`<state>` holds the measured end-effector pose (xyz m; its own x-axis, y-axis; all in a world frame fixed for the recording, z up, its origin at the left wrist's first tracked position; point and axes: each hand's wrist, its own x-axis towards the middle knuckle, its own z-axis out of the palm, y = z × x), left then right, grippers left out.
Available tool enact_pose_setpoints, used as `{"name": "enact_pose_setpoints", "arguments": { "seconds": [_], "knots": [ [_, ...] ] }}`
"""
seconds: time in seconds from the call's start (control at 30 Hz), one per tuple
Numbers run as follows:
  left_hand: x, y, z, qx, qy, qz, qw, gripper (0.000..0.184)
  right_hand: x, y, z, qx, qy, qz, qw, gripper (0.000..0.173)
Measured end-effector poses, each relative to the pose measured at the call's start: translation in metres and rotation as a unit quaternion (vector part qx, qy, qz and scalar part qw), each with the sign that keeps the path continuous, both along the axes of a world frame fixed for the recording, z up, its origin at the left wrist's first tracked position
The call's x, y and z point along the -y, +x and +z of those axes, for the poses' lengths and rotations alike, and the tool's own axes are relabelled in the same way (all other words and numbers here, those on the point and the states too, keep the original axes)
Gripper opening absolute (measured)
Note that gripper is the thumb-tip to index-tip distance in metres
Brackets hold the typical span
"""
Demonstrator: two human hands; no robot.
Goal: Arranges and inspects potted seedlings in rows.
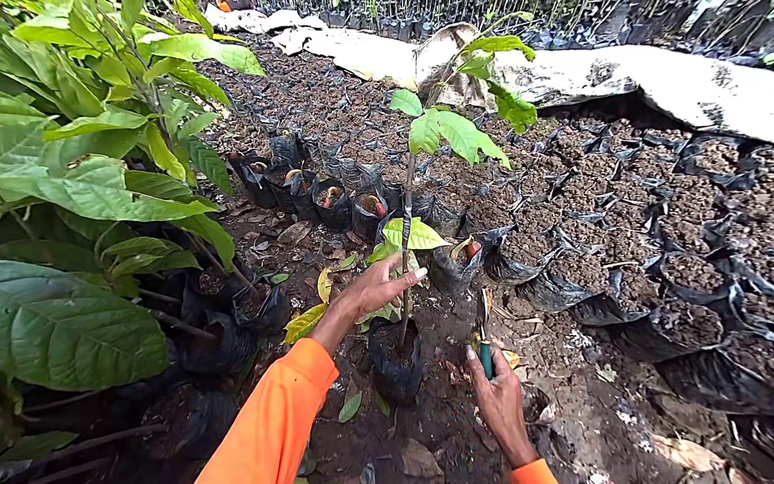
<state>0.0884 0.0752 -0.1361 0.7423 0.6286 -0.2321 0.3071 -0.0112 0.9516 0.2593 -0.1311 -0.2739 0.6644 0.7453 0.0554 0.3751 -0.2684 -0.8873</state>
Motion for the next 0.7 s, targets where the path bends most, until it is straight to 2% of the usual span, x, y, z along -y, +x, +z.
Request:
{"name": "enact_pose_setpoints", "arguments": {
  "seconds": [0.07, 0.13, 0.23, 0.4, 0.57, 0.7],
  "knots": [
    [0.002, 0.001, 0.001, 0.008, -0.024, 0.014, 1.000, 0.078, 0.002, 0.003, 0.000, 0.001, 0.000, -0.011, 1.000, 0.032],
    [0.003, 0.001, 0.002, 0.006, -0.039, 0.023, 0.999, 0.076, 0.003, 0.006, 0.000, 0.002, 0.000, -0.017, 1.000, 0.031],
    [0.001, -0.003, 0.002, -0.006, -0.037, 0.020, 0.999, 0.060, 0.004, 0.007, 0.000, 0.001, -0.002, -0.015, 1.000, 0.030],
    [-0.005, -0.010, -0.002, 0.015, 0.027, 0.020, 0.999, 0.032, 0.007, 0.008, -0.004, 0.001, -0.005, -0.015, 1.000, 0.028],
    [-0.002, -0.016, 0.000, 0.020, 0.079, 0.040, 0.996, 0.023, 0.006, 0.009, 0.002, -0.008, -0.005, -0.037, 0.999, 0.029],
    [0.000, -0.018, -0.003, 0.020, 0.076, 0.040, 0.996, 0.019, -0.011, 0.043, 0.024, 0.061, 0.020, -0.093, 0.994, 0.032]
  ]
}}
